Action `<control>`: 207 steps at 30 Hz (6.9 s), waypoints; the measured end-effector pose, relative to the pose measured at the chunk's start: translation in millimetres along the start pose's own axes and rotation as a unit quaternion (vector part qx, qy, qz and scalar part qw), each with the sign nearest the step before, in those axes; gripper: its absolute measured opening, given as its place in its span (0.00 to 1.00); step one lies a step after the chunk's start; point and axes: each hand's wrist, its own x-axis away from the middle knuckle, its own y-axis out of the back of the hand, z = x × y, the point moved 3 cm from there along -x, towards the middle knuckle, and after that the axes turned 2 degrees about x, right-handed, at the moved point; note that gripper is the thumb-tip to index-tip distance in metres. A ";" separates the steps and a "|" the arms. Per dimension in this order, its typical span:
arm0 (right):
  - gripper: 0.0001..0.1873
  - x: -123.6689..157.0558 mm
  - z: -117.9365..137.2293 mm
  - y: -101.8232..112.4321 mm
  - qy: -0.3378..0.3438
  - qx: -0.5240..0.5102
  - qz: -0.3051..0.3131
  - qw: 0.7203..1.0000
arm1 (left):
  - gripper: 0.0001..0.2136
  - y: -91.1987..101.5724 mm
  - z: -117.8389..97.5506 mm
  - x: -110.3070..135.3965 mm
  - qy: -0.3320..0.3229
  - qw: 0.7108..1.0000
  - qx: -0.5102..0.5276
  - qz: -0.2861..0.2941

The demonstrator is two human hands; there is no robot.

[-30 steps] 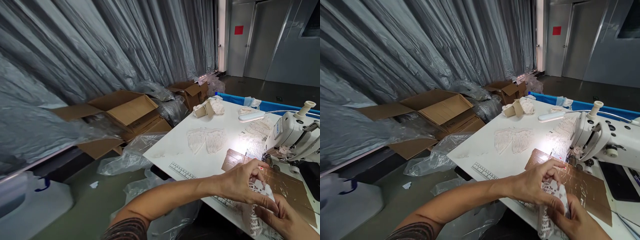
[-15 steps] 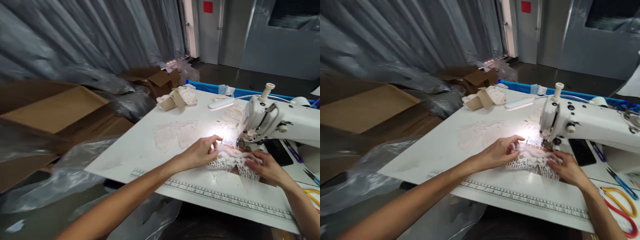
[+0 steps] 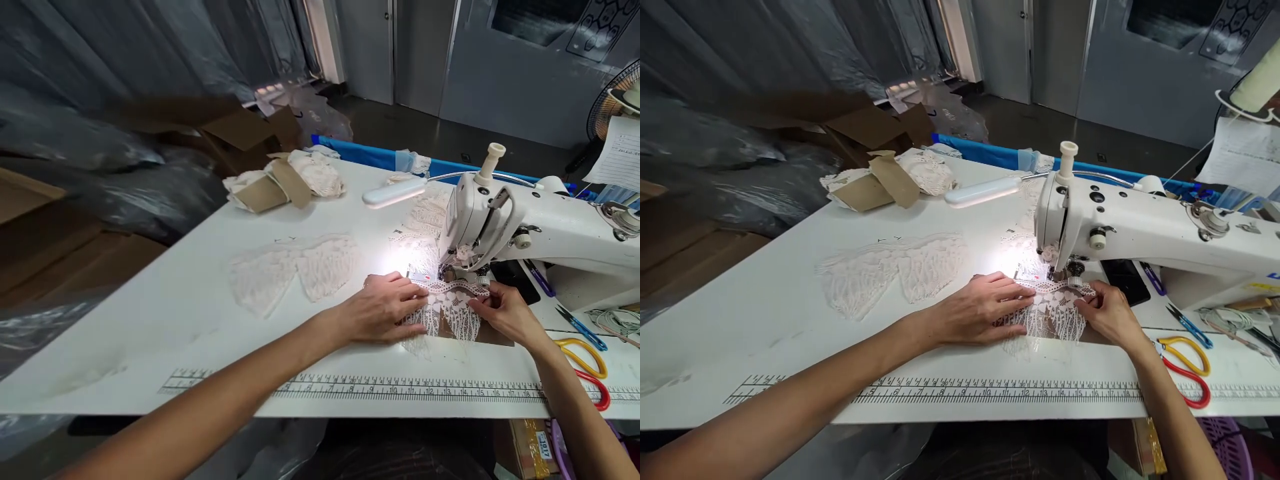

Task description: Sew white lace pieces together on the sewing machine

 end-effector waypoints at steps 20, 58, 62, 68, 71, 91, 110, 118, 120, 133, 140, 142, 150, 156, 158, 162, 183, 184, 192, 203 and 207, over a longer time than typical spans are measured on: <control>0.18 -2.9 34.9 -37.2 0.239 0.236 0.016 0.942 | 0.23 2.2 1.7 5.9 0.322 0.921 0.200 -0.090; 0.23 3.2 12.0 -58.6 0.295 0.330 -0.035 0.896 | 0.28 15.1 5.2 14.0 0.407 0.887 0.221 -0.010; 0.23 5.3 10.3 -58.3 0.301 0.317 -0.052 0.898 | 0.24 14.7 5.2 14.3 0.407 0.884 0.227 -0.022; 0.24 7.8 6.3 -58.2 0.299 0.301 -0.058 0.904 | 0.21 14.3 5.4 14.9 0.392 0.889 0.234 -0.040; 0.26 7.7 7.0 -58.6 0.297 0.302 -0.054 0.904 | 0.22 13.3 6.0 14.9 0.398 0.890 0.221 -0.031; 0.21 11.2 9.8 -45.5 0.304 0.195 0.005 0.932 | 0.23 13.5 4.0 11.8 0.415 0.879 0.233 -0.023; 0.19 14.3 11.2 -48.7 0.311 0.209 0.033 0.927 | 0.29 7.8 8.1 15.6 0.419 0.853 0.309 -0.036; 0.17 18.1 18.3 -46.1 0.305 0.224 0.042 0.925 | 0.20 27.4 6.6 15.3 0.367 0.912 0.153 -0.101; 0.17 18.9 19.5 -45.5 0.297 0.230 0.050 0.925 | 0.15 30.3 1.5 8.2 0.272 0.956 0.024 -0.109; 0.17 18.6 16.7 -47.1 0.302 0.253 0.043 0.918 | 0.16 -7.3 0.6 -10.7 0.028 0.993 -0.101 0.045; 0.19 13.2 6.8 -49.3 0.332 0.226 -0.012 0.916 | 0.16 -7.7 -1.2 -19.4 0.001 0.973 -0.225 0.060; 0.19 11.3 5.9 -48.9 0.336 0.213 -0.035 0.917 | 0.16 -8.0 3.2 -25.5 -0.016 0.967 -0.246 0.061; 0.21 7.7 3.1 -50.2 0.324 0.197 -0.046 0.924 | 0.15 -6.4 16.6 -22.3 0.007 0.987 -0.157 0.022; 0.22 7.8 1.5 -49.3 0.329 0.184 -0.043 0.925 | 0.15 -8.5 17.5 -20.7 0.015 0.990 -0.138 0.014; 0.22 8.0 2.2 -48.8 0.331 0.179 -0.045 0.925 | 0.15 -8.9 17.3 -21.5 0.018 0.990 -0.137 0.011; 0.22 8.1 3.5 -49.3 0.330 0.178 -0.043 0.926 | 0.15 -9.4 16.8 -21.1 0.023 0.992 -0.125 0.003; 0.20 5.9 3.0 -47.5 0.325 0.180 -0.051 0.927 | 0.15 -10.7 11.9 -21.1 0.051 0.991 -0.123 -0.016; 0.20 5.8 2.7 -47.7 0.324 0.179 -0.048 0.928 | 0.14 -10.5 12.6 -21.1 0.052 0.992 -0.116 -0.014; 0.21 6.2 4.2 -47.3 0.316 0.171 -0.041 0.932 | 0.15 -8.3 18.6 -20.9 0.044 0.997 -0.066 0.018; 0.20 7.7 4.0 -47.0 0.333 0.173 -0.049 0.925 | 0.13 -16.5 9.2 -22.3 0.002 0.987 -0.156 -0.038; 0.20 7.7 1.9 -48.1 0.325 0.185 -0.043 0.927 | 0.13 -14.3 10.8 -21.1 0.011 0.988 -0.149 -0.048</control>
